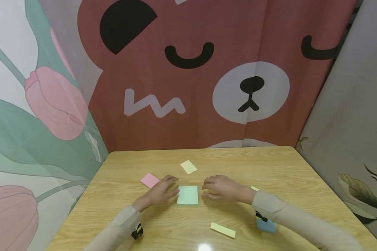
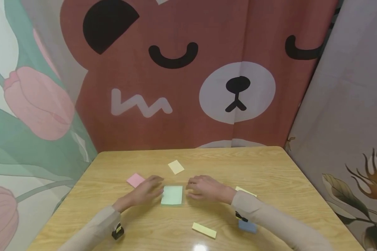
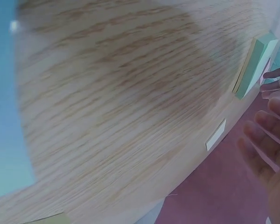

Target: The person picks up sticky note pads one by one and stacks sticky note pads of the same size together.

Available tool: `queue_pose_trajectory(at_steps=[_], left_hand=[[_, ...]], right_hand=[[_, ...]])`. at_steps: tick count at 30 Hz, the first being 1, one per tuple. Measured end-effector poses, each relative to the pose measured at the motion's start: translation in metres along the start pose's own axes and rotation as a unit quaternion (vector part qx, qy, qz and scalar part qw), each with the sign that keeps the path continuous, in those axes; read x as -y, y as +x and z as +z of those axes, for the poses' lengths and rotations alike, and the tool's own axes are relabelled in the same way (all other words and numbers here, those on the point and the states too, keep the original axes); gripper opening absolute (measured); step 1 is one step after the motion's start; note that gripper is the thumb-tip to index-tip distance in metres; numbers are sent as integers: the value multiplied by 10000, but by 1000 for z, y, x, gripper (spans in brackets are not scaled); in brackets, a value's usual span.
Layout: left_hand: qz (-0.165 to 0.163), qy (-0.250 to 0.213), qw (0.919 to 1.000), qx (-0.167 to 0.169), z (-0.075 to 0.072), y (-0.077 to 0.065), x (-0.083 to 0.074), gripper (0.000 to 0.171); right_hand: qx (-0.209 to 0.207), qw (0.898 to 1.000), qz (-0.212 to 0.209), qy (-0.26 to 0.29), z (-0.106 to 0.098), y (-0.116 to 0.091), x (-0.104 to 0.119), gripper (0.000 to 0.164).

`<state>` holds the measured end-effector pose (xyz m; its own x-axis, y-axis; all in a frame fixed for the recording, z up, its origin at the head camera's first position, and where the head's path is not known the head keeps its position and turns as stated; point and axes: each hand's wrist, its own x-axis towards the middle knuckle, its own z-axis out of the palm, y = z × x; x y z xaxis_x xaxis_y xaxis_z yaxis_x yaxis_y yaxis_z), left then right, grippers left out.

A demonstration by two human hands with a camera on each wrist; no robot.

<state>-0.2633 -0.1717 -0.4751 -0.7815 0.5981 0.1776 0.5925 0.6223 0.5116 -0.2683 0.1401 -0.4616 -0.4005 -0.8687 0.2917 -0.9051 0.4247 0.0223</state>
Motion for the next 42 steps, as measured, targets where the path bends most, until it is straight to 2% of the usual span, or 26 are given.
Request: queue_pose_trajectory(at_steps=[4,9,23,34,42], left_hand=[[52,46,9997,-254,0,0,-1,46],[-61,206,9988,-451,-1,-3,1,43],[-123,638,9963,-565,0,-5,9,40],[-199,710,9944,-752,-2,-6,8,37],[-257,794,9914,-1009,0,-8,16,33]], right_hand=[[-279,9995,-102,-141,-3,-8,-2,21],[-425,9986,-135,-301,-5,-19,-4,19],[-399,9985,-231,-311,-8,-32,-4,18],[-407,9981,-275,-377,-9,-48,-5,18],[-370,9987,-205,-284,-9,-59,-8,19]])
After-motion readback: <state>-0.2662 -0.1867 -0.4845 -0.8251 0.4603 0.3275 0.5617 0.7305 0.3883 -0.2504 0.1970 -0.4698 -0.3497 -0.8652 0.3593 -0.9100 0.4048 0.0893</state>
